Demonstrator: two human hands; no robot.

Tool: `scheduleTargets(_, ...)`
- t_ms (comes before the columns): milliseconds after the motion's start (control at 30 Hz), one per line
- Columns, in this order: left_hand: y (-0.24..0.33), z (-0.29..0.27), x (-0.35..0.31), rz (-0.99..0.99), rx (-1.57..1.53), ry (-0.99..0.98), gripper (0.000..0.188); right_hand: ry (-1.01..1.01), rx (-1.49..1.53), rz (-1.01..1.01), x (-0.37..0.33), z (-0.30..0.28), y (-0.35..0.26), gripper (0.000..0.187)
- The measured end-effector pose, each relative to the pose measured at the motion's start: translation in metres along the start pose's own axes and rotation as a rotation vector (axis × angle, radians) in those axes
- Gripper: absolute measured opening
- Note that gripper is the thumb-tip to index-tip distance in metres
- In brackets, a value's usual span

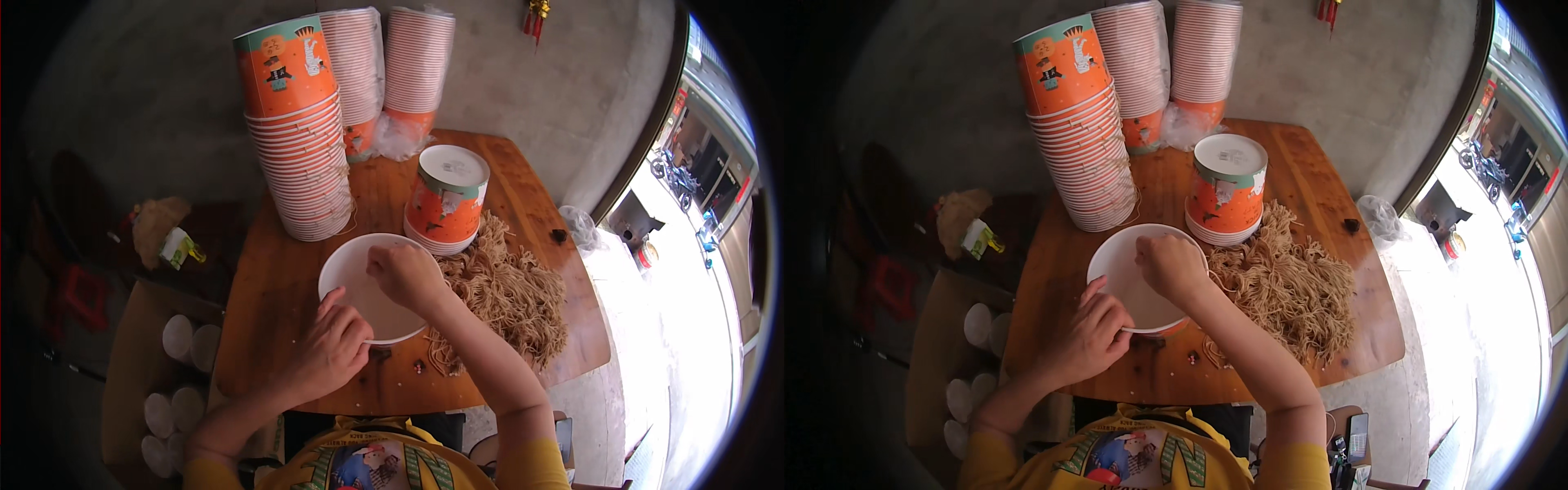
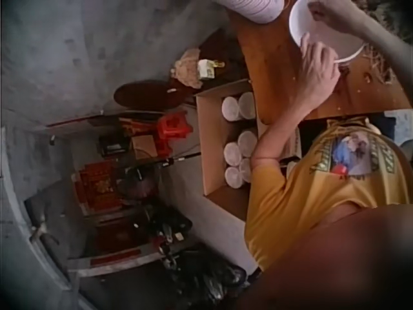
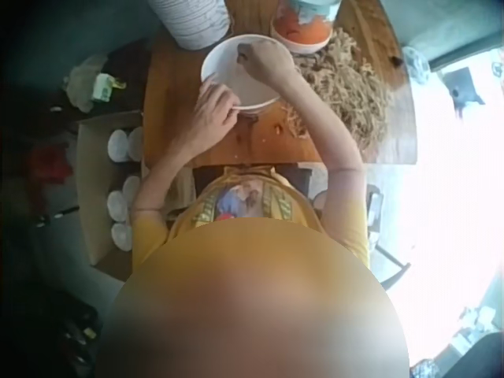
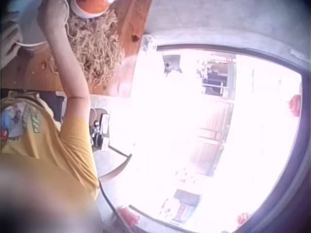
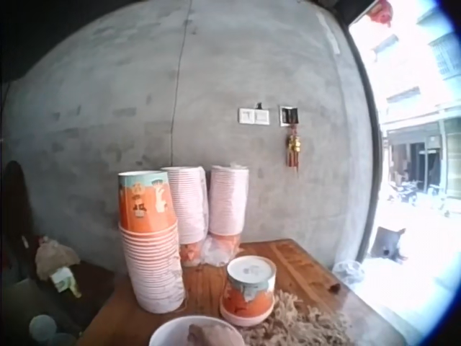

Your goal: Sorting and packaging dried fibrous food material into paper buckets.

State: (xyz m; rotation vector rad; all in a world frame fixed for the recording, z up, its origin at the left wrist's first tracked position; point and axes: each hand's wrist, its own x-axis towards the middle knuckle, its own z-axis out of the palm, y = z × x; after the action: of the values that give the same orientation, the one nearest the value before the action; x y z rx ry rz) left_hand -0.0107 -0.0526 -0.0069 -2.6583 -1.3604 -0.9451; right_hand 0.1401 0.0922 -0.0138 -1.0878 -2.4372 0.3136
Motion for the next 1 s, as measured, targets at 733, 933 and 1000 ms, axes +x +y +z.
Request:
scheduleTargets(733, -0.125, -0.034, 0.019, 0.314, 0.268, -0.100, 0.007, 0.368, 1.867, 0.089, -0.137, -0.085, 0.122, 0.015)
scheduleTargets(933, -0.095, -0.042, 0.030, 0.141, 0.101, -0.073, 0.016, 0.652, 1.734, -0.034, -0.113, -0.079, 0.083, 0.015)
scheduleTargets(1000, -0.062, -0.037, 0.038, -0.029, -0.123, -0.030, 0.026, 0.608, 1.698, -0.062, -0.108, -0.079, 0.071, 0.023)
